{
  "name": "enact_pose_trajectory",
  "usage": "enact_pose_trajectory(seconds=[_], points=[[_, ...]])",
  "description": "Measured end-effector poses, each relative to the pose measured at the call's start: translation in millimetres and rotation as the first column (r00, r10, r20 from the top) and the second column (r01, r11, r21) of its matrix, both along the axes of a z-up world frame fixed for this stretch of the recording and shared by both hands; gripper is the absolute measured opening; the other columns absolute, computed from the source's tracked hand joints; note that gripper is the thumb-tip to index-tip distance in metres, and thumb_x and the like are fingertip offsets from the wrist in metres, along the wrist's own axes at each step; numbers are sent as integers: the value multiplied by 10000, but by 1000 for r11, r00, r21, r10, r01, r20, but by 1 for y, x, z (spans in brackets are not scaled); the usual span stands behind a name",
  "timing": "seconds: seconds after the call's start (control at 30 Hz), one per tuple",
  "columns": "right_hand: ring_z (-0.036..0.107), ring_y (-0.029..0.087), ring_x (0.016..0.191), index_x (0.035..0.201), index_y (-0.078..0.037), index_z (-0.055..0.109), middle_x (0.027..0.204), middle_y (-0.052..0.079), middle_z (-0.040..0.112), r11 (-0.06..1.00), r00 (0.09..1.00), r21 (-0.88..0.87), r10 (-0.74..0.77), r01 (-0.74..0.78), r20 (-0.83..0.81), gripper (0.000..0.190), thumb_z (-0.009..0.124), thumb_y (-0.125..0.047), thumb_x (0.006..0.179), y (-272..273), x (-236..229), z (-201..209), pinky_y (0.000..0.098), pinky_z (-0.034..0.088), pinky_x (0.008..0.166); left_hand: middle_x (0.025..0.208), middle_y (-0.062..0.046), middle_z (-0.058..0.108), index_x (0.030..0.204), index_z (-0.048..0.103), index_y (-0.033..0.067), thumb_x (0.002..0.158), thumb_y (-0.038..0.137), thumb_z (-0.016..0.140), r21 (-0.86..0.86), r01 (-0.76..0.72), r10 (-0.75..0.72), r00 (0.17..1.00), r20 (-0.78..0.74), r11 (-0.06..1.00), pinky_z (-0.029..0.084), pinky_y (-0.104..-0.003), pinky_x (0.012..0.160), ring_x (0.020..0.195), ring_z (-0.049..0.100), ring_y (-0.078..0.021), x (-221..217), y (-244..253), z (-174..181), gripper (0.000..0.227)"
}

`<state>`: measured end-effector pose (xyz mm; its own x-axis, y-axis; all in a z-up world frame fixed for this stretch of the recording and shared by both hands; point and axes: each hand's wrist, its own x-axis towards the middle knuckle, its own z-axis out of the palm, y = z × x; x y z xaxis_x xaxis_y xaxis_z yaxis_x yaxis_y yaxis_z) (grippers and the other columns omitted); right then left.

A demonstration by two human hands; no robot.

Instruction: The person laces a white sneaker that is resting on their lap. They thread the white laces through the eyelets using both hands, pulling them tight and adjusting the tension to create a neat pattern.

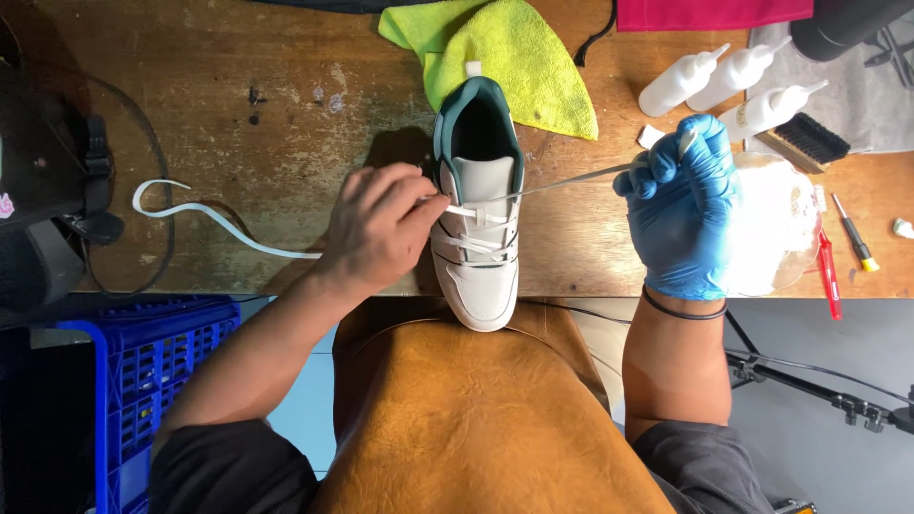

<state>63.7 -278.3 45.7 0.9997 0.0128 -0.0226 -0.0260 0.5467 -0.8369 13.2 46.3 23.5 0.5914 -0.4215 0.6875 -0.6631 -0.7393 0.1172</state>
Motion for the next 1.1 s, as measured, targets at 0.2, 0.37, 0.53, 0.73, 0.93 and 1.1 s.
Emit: enact_pose_trajectory(seconds=[0.2, 0.37, 0.53, 0.73, 0.93, 1.1], points=[[518, 183, 583, 1042, -140, 575, 693, 8, 426, 1000, 999, -15, -27, 27, -34, 53, 625, -154, 1035, 4, -1, -2, 387, 522, 739, 1039, -90, 646, 1028, 744, 113, 959, 201, 655, -196, 16, -44, 990, -138, 980, 517, -473, 793, 1000, 652, -350, -12, -15, 12, 143], [521, 189, 599, 1101, -139, 553, 688, 16, 422, 992, 999, -114, -48, 45, -21, 100, 619, -143, 1026, 6, -2, -5, 389, 540, 749, 937, 8, 629, 1045, 683, 186, 989, 263, 661, -78, -165, 152, 977, -149, 983, 477, -393, 730, 967, 665, -242, -15, -29, -12, 97], [581, 186, 614, 1194, -70, 573, 662, 56, 493, 944, 993, -313, -76, 99, 85, 238, 627, -100, 964, 17, -9, -3, 326, 541, 724, 895, 27, 621, 1041, 668, 203, 962, 226, 709, -78, -184, 165, 965, -201, 980, 471, -386, 680, 928, 661, -233, -16, -29, -10, 92], [669, 222, 680, 1129, 0, 737, 786, 179, 714, 625, 932, -776, 324, -85, 159, 215, 646, -51, 941, 45, -24, -2, 431, 590, 699, 1084, -37, 611, 900, 711, 163, 808, 173, 839, -24, -137, 130, 975, -181, 990, 482, -454, 695, 1072, 617, -299, -13, -38, 3, 158], [666, 371, 616, 1167, -155, 730, 577, 100, 566, 92, 767, -916, 519, 389, 378, 288, 786, -133, 886, 68, -25, -11, 525, 577, 585, 1156, -112, 577, 867, 668, 90, 879, 105, 742, 97, -173, 190, 962, -198, 980, 483, -484, 721, 1174, 586, -352, -14, -45, 19, 77], [705, 317, 672, 964, -170, 660, 647, 31, 611, -23, 750, -894, 554, 447, 360, 138, 782, -179, 900, 60, -17, -30, 473, 581, 613, 1215, -143, 581, 813, 647, 37, 910, 59, 675, 60, -59, 80, 879, -470, 996, 512, -534, 868, 1307, 535, -386, -5, -42, 26, 104]])
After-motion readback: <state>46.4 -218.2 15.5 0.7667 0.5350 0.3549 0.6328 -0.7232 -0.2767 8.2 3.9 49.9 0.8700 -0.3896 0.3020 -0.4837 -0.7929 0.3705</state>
